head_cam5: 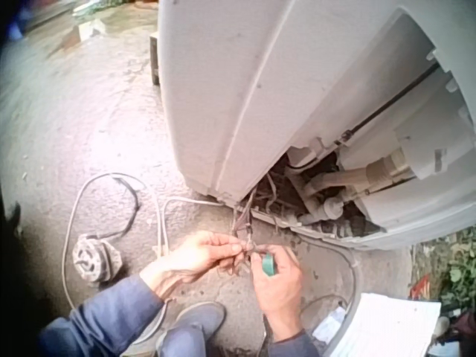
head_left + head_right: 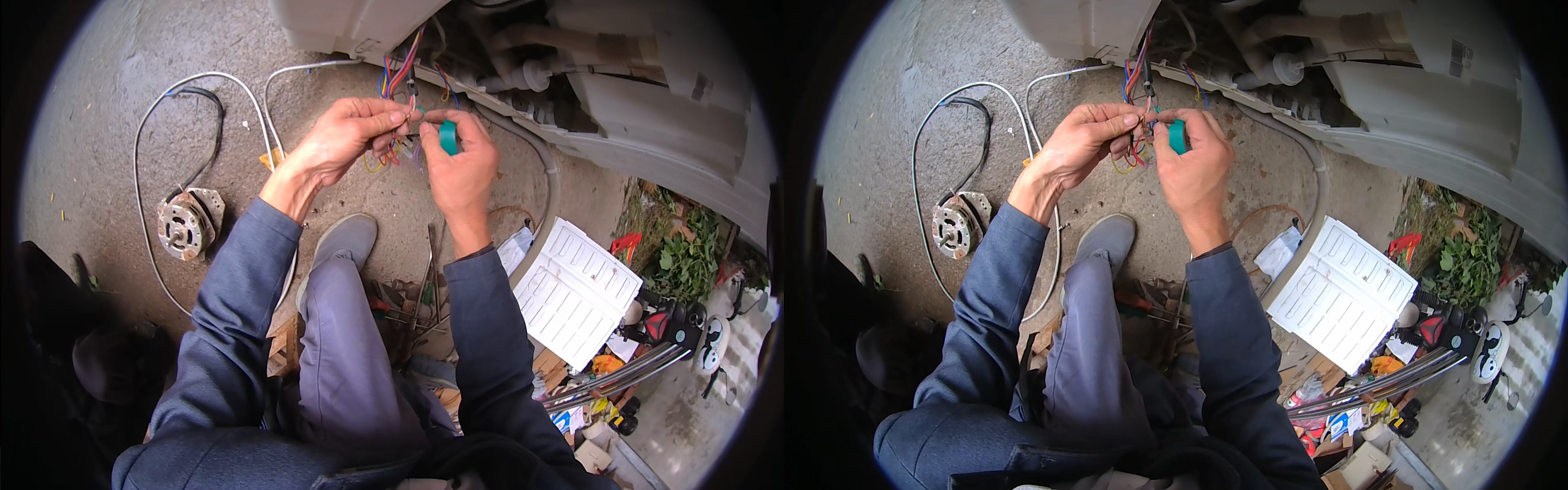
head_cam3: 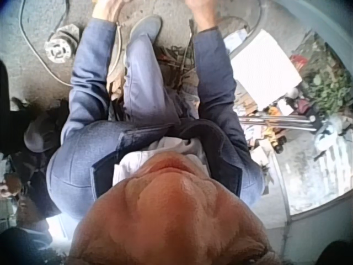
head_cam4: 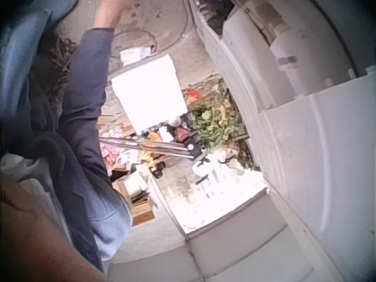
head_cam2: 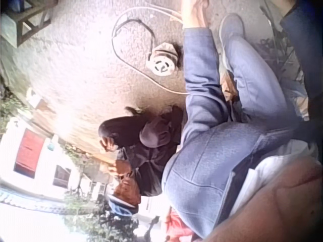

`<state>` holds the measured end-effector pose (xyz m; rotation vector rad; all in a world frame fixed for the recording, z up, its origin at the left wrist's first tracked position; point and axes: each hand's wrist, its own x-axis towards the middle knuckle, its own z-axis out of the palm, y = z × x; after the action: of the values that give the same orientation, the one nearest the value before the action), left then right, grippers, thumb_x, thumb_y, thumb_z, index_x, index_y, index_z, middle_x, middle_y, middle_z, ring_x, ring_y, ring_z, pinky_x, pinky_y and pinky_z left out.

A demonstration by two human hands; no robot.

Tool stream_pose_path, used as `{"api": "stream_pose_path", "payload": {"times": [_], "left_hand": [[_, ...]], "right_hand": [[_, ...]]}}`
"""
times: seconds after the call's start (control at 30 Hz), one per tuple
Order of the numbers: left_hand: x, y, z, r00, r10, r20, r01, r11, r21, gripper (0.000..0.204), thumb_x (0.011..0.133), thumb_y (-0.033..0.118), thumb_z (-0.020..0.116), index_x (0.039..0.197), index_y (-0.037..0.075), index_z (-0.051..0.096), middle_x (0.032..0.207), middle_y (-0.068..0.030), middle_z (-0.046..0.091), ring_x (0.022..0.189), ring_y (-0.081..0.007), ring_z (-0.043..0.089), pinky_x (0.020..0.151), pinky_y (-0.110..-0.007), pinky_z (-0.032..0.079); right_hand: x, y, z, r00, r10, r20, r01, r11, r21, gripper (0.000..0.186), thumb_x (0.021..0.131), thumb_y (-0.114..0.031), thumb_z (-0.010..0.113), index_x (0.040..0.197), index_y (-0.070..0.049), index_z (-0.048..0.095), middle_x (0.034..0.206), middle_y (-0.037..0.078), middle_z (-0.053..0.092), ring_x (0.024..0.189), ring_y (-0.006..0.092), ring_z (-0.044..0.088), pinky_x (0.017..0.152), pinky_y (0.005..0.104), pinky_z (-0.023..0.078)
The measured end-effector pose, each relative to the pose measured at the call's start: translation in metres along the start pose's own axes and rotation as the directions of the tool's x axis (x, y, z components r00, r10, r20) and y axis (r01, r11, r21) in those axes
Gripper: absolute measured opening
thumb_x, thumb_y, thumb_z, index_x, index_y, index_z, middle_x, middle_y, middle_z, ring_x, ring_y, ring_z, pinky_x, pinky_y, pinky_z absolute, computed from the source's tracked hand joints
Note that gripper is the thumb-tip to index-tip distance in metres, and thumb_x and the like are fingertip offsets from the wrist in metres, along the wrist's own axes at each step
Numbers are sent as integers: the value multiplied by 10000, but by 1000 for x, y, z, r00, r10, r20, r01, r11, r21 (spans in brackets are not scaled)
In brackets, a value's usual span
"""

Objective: The person sits on the floor and repairs the wiring of a white appliance. They strip wire ends, twist connections, and wrap them with electrical tape. The person uses a screwdriver and electrical tape to secure the connections.

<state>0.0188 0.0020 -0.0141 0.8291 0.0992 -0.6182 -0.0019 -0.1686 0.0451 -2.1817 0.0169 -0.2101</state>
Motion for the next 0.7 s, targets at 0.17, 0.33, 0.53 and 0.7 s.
{"api": "stream_pose_path", "payload": {"times": [0.17,0.33,0.53,0.7], "left_hand": [[-2,1,3,1000,-10,15,11,999,-53,346,1034,123,598,1303,-92,621,908,-17,644,676,-77,464,625,-213,394],[-1,1,3,999,-26,20,26,1000,-11,361,1036,118,593,1335,-83,609,866,-6,632,659,-70,457,601,-216,383],[-1,5,5,1000,-24,-8,24,992,125,320,1026,153,620,1284,-32,667,830,10,638,639,-44,446,575,-208,368],[-1,12,9,998,34,-59,-16,958,285,309,984,210,694,1213,3,711,869,8,690,659,-20,491,569,-196,370]], "right_hand": [[-2,-1,2,978,201,60,-200,979,-24,138,842,-78,747,944,10,720,789,95,708,708,195,680,674,322,528],[-5,9,7,889,407,209,-456,816,355,133,878,-108,756,925,11,721,708,-15,651,600,68,553,545,251,431],[-5,6,15,839,491,232,-525,623,580,130,904,-126,750,860,-18,693,698,-31,618,581,32,483,497,233,355],[2,0,4,911,359,202,-406,866,291,111,890,-93,719,850,-11,656,731,14,626,601,75,547,499,235,397]]}}
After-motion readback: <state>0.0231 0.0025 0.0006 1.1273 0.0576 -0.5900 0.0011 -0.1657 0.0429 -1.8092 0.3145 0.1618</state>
